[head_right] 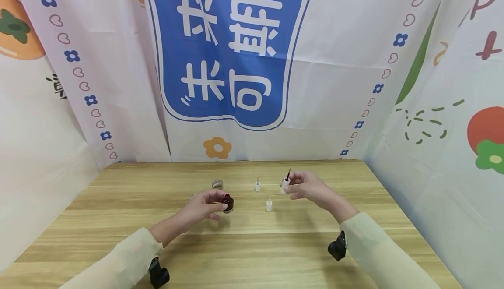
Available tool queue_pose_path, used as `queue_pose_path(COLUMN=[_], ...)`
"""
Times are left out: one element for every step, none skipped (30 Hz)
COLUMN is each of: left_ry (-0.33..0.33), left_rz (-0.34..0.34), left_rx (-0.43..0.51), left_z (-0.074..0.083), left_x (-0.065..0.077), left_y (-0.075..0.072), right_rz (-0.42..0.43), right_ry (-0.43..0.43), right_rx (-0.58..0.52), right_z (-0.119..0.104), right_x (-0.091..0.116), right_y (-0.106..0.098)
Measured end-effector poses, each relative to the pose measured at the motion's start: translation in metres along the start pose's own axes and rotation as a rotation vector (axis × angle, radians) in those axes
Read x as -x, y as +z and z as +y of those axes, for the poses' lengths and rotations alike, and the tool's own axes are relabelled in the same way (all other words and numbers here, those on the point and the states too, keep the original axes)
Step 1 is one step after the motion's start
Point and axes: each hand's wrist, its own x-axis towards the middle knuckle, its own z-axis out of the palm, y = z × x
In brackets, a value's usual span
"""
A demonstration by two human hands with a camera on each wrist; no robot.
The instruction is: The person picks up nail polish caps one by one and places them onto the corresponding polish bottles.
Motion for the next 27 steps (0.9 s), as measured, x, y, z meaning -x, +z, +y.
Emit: queue_pose_path(left_ry=[0.004,0.009,0.01,0.012,0.014,0.017,0.016,0.015,0.014,0.015,0.014,0.014,0.013,0.013,0.015,0.013,0.012,0.011,0.011,0.011,0.015,0.013,0.014,0.017,0.018,0.019,0.024], left_rz=[-0.003,-0.006,-0.009,-0.01,-0.012,-0.015,-0.014,-0.014,-0.013,-0.016,-0.019,-0.023,-0.027,-0.033,-0.04,-0.046,-0.05,-0.054,-0.057,-0.059,-0.061,-0.061,-0.061,-0.061,-0.06,-0.059,-0.058], left_rx=[0.005,0.01,0.016,0.019,0.023,0.024,0.023,0.023,0.021,0.022,0.023,0.023,0.025,0.028,0.028,0.03,0.032,0.033,0.036,0.038,0.039,0.042,0.042,0.041,0.039,0.036,0.032], left_z=[0.0,0.0,0.0,0.0,0.0,0.001,0.001,0.002,0.002,0.003,0.003,0.003,0.004,0.004,0.004,0.004,0.004,0.003,0.003,0.003,0.003,0.004,0.003,0.004,0.004,0.004,0.004], left_x=[0.0,0.0,0.0,0.0,-0.001,0.0,-0.001,0.0,0.0,0.0,0.0,0.0,0.0,0.0,-0.001,-0.001,-0.001,-0.001,-0.001,-0.001,-0.001,-0.001,-0.001,-0.001,-0.001,-0.001,-0.001], left_y=[0.0,0.0,0.001,0.001,0.001,0.002,0.002,0.002,0.003,0.003,0.003,0.003,0.004,0.004,0.005,0.005,0.005,0.006,0.006,0.006,0.006,0.006,0.006,0.007,0.007,0.007,0.007], right_rz=[-0.009,-0.019,-0.028,-0.037,-0.046,-0.051,-0.056,-0.061,-0.066,-0.071,-0.073,-0.076,-0.081,-0.085,-0.089,-0.094,-0.098,-0.101,-0.105,-0.106,-0.108,-0.108,-0.108,-0.107,-0.106,-0.103,-0.101], right_ry=[-0.003,-0.005,-0.008,-0.013,-0.018,-0.021,-0.024,-0.028,-0.032,-0.035,-0.036,-0.037,-0.045,-0.051,-0.057,-0.062,-0.068,-0.075,-0.081,-0.084,-0.091,-0.097,-0.103,-0.11,-0.117,-0.124,-0.135], right_rx=[-0.007,-0.014,-0.016,-0.018,-0.022,-0.027,-0.03,-0.033,-0.032,-0.03,-0.023,-0.017,-0.01,0.003,0.02,0.036,0.053,0.069,0.086,0.103,0.122,0.137,0.155,0.174,0.19,0.212,0.235], right_z=[-0.002,-0.004,-0.005,-0.007,-0.008,-0.01,-0.011,-0.011,-0.012,-0.013,-0.013,-0.014,-0.014,-0.015,-0.015,-0.016,-0.017,-0.018,-0.018,-0.019,-0.02,-0.021,-0.021,-0.022,-0.023,-0.024,-0.025], right_x=[0.0,0.001,0.001,0.001,0.001,0.001,0.001,0.0,0.0,0.0,0.0,0.0,-0.001,-0.001,-0.001,-0.001,-0.001,-0.001,-0.001,-0.001,-0.001,-0.001,-0.001,-0.001,-0.002,-0.002,-0.002], right_y=[0.002,0.005,0.007,0.009,0.011,0.014,0.016,0.018,0.02,0.021,0.023,0.024,0.025,0.027,0.028,0.029,0.03,0.032,0.033,0.035,0.036,0.038,0.039,0.041,0.043,0.044,0.046])
